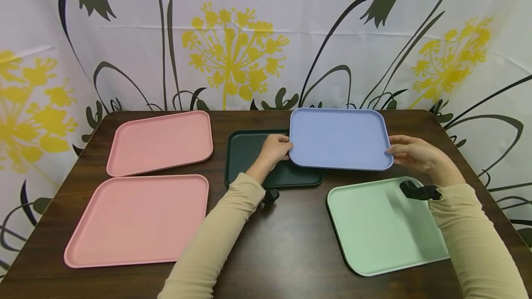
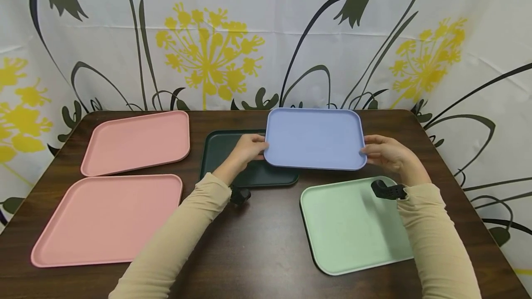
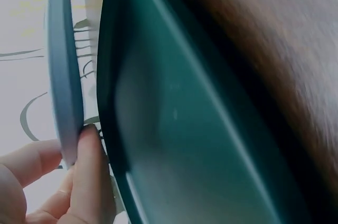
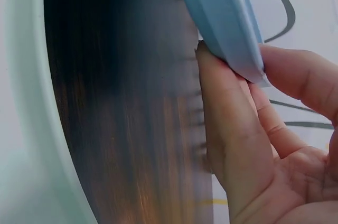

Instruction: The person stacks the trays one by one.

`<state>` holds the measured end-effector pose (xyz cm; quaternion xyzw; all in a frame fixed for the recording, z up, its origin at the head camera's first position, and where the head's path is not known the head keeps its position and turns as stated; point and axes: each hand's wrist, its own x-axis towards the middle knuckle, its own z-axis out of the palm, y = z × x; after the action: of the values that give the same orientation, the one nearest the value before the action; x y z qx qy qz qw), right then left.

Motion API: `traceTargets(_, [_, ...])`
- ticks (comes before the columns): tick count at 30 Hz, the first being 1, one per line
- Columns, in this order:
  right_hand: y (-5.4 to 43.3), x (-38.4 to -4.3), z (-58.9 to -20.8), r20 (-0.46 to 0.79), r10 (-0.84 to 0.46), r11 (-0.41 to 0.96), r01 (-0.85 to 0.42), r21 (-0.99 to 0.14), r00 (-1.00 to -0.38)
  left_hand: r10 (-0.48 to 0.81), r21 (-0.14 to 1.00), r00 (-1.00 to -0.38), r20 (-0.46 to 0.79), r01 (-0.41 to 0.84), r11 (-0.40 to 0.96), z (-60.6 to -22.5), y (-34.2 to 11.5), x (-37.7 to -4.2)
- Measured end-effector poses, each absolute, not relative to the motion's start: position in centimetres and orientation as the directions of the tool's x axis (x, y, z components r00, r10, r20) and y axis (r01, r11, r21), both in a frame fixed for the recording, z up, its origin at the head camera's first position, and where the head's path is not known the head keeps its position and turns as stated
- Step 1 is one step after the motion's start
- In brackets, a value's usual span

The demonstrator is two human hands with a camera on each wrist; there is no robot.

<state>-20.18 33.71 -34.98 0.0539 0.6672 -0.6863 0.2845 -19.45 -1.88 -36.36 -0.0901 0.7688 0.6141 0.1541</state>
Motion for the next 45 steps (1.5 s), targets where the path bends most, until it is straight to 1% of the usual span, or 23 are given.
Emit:
traceTargets(6, [32.6,-20.3,-34.9,-0.481,-0.295,0.165,0.452,-0.877,-0.826,0.021,0.889,-0.932,-0.363,-0.339,0.307,-36.1,-2.8,-19.3])
traceTargets(9, [31.9,-20.2,-34.8,-0.479,-0.288,0.236,0.423,-0.875,-0.829,0.012,0.872,-0.926,-0.378,-0.351,0.342,-35.9,-3.3,-19.3])
traceTargets(13, [30.8,-20.1,-34.5,-0.472,-0.284,0.294,0.393,-0.871,-0.835,0.017,0.846,-0.915,-0.402,-0.365,0.389,-35.7,-4.2,-19.3])
traceTargets(22, [28.0,-19.9,-34.1,-0.453,-0.28,0.315,0.365,-0.876,-0.847,0.039,0.806,-0.907,-0.418,-0.351,0.476,-35.2,-6.4,-19.3])
traceTargets(29, [26.6,-20.0,-34.0,-0.445,-0.288,0.339,0.344,-0.876,-0.848,0.065,0.806,-0.894,-0.443,-0.365,0.466,-34.2,-8.0,-19.1])
traceTargets(36, [25.5,-19.9,-34.0,-0.432,-0.306,0.32,0.336,-0.886,-0.848,0.071,0.796,-0.889,-0.452,-0.366,0.482,-33.3,-9.3,-18.8])
traceTargets(41, [24.2,-19.7,-33.8,-0.438,-0.305,0.36,0.324,-0.875,-0.846,0.075,0.789,-0.889,-0.451,-0.359,0.499,-33.2,-10.5,-18.5])
traceTargets(45, [23.3,-19.5,-33.7,-0.436,-0.31,0.36,0.32,-0.876,-0.845,0.072,0.774,-0.882,-0.466,-0.367,0.515,-33.5,-11.3,-18.3])
